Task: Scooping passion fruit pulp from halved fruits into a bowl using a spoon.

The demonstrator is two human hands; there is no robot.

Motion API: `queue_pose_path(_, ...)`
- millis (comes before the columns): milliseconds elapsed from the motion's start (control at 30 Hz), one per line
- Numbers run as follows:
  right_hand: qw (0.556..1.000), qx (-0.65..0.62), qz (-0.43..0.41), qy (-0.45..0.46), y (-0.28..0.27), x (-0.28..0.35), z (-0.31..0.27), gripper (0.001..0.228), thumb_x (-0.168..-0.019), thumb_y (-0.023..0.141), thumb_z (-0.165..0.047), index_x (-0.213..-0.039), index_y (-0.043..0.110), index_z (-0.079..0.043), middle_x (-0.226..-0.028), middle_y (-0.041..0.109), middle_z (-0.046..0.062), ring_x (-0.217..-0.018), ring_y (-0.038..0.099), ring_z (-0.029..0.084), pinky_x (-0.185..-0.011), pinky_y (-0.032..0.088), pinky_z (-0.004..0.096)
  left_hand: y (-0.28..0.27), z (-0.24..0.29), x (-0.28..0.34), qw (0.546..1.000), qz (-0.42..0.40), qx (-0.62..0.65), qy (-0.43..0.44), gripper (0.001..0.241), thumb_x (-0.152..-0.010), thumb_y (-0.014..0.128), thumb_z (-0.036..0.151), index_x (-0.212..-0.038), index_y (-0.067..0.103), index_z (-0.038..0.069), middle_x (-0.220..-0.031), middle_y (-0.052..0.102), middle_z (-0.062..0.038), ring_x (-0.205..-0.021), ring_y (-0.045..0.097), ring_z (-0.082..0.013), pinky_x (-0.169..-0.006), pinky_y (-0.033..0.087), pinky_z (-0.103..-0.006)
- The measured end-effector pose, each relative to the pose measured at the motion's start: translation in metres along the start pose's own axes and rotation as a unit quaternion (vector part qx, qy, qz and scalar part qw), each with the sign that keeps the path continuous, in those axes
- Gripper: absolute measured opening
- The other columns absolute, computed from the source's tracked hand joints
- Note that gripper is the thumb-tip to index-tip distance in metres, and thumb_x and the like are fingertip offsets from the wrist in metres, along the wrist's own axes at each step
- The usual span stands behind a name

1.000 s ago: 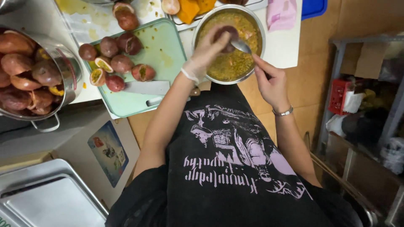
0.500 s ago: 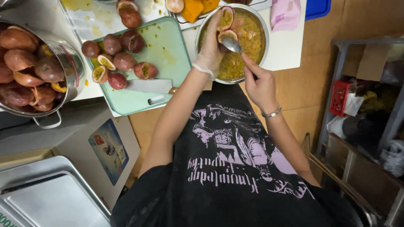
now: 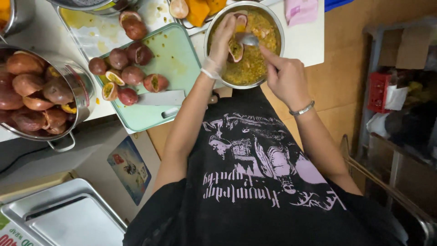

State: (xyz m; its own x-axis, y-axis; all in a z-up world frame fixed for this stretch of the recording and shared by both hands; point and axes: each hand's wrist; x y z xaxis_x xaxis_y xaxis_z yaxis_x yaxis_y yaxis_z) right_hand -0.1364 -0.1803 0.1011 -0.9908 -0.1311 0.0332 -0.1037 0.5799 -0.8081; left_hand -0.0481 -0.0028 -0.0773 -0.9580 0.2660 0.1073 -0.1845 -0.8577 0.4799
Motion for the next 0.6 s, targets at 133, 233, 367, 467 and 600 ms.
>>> queue_pose_path(133,0.995,0.031,0.065,-0.064,0.008,-0.002,0.001,0.046,-0.094,0.063,0.0,-0.138,0.071,-0.011,-0.086,0.071,0.019,-0.069,0.068,0.034,-0.064,0.054,0.043,0.014,0.023,0.001,0.992,0.033,-0.125,-0.013,0.045,-0.108,0.049,0.041,-0.124,0.064,0.002,-0.124,0.065,-0.004,-0.119,0.058,-0.0165,-0.108,0.041,-0.0291)
queue_pose_path(233,0.998,0.029,0.04,-0.038,0.013,0.001,0.007,0.046,-0.093,0.064,0.0,-0.136,0.073,-0.012,-0.079,0.069,0.02,-0.065,0.067,0.035,-0.063,0.053,0.043,0.012,0.032,-0.001,0.999,0.004,-0.041,-0.013,0.044,-0.11,0.048,0.039,-0.124,0.064,0.001,-0.122,0.065,-0.005,-0.119,0.059,-0.0166,-0.109,0.042,-0.0297)
queue_pose_path(367,0.997,-0.061,0.04,-0.027,-0.003,0.0,0.002,0.044,-0.097,0.062,0.001,-0.138,0.07,-0.013,-0.091,0.071,0.019,-0.066,0.069,0.03,-0.063,0.053,0.039,0.008,0.025,-0.005,0.998,-0.052,-0.035,-0.016,0.045,-0.111,0.049,0.039,-0.128,0.065,0.0,-0.121,0.068,-0.007,-0.118,0.062,-0.017,-0.109,0.045,-0.0298)
queue_pose_path(467,0.995,-0.039,0.034,-0.083,0.008,0.003,0.008,0.047,-0.094,0.064,0.001,-0.138,0.071,-0.014,-0.088,0.07,0.017,-0.07,0.069,0.031,-0.066,0.054,0.04,0.007,0.022,-0.006,0.995,-0.049,-0.092,-0.014,0.045,-0.11,0.049,0.038,-0.128,0.065,0.0,-0.122,0.068,-0.006,-0.116,0.061,-0.0159,-0.106,0.047,-0.029)
queue_pose_path(600,0.998,0.019,0.007,-0.063,-0.007,0.007,0.014,0.046,-0.092,0.065,0.001,-0.134,0.075,-0.016,-0.084,0.072,0.014,-0.064,0.068,0.029,-0.064,0.055,0.04,0.003,0.027,-0.003,0.99,-0.018,-0.131,-0.051,0.044,-0.107,0.052,0.039,-0.131,0.058,0.002,-0.123,0.065,-0.003,-0.116,0.061,-0.0139,-0.103,0.047,-0.0286)
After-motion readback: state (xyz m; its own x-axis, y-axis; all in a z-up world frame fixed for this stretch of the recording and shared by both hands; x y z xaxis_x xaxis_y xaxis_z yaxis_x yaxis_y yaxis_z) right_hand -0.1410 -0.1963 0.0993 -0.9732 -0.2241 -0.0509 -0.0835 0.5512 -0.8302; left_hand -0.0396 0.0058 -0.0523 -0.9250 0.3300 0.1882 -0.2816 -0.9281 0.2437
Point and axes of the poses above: each hand's wrist, its own x-axis away from the middle knuckle, its own y-axis out of the palm, z = x × y
